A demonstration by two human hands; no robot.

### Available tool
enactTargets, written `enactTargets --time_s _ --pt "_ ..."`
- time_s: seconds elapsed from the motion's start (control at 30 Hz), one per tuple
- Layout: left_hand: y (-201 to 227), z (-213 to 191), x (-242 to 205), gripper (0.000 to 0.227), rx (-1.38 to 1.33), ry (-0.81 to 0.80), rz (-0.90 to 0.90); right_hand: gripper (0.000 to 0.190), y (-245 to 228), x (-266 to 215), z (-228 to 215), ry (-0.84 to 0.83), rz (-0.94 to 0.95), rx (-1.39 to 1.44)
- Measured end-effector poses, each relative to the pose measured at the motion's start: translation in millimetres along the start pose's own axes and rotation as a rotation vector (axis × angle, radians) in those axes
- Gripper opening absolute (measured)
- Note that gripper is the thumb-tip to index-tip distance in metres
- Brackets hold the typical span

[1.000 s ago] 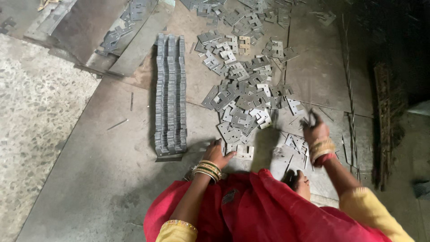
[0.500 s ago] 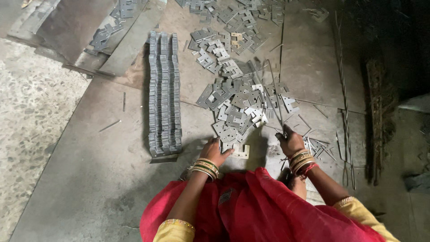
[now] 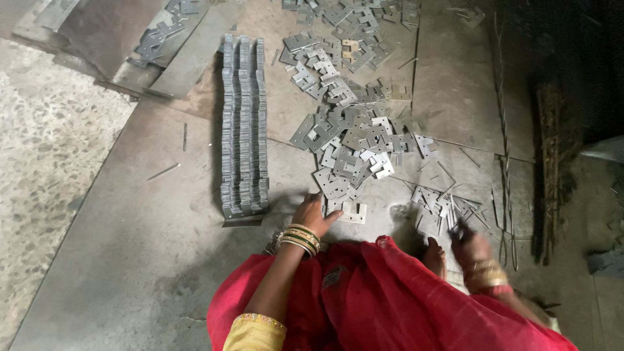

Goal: The person sits on the floor and sorts small metal pieces by hand, stacking them into neat piles. The person repeatedly picks up pieces from a scattered pile and places them into organized stacks.

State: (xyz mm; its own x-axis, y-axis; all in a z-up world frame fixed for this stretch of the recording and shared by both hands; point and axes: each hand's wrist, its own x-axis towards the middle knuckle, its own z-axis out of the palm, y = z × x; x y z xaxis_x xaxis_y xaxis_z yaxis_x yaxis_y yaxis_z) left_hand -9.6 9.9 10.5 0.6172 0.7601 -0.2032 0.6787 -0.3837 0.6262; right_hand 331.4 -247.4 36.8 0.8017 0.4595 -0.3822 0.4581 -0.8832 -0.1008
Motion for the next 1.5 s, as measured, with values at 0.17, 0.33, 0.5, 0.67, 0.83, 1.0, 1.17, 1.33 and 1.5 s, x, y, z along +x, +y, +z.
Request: enactTargets --time_s 0.17,0.33,0.5,0.67,0.83,1.0,1.17,1.33,1.5 --pt "-7 11 2 0.098 0.002 -0.085 -0.061 0.061 31 -38 30 0.169 -0.252 0.330" --pt "-16 10 -2 0.097 0.035 -0.020 -0.017 0.059 -12 6 -12 0.284 -0.186 0.221" --pt "-20 6 0 0.097 0.034 -0.021 -0.083 0.048 -51 30 -58 0.189 -0.161 -0.146" --pt "-15 16 6 0.095 0.019 0.021 0.017 0.053 -64 30 -55 0.256 -0.364 -0.095" --pt "-17 11 -1 0.098 0.000 -0.147 -0.129 0.055 -82 40 -72 0.299 -0.270 -0.038" --pt "-14 4 0 0.099 0.018 -0.102 -0.119 0.051 -79 29 -69 0.106 -0.183 -0.163" --pt "-11 10 2 0.099 -0.008 -0.141 -0.139 0.057 -36 10 -17 0.217 -0.360 0.174" --pt "-9 -4 -5 0.098 0.002 -0.108 -0.089 0.063 10 9 3 0.224 -0.111 0.349" --pt "-7 -14 -10 0.096 -0.011 -0.139 -0.177 0.068 93 -22 4 0.218 0.020 0.056"
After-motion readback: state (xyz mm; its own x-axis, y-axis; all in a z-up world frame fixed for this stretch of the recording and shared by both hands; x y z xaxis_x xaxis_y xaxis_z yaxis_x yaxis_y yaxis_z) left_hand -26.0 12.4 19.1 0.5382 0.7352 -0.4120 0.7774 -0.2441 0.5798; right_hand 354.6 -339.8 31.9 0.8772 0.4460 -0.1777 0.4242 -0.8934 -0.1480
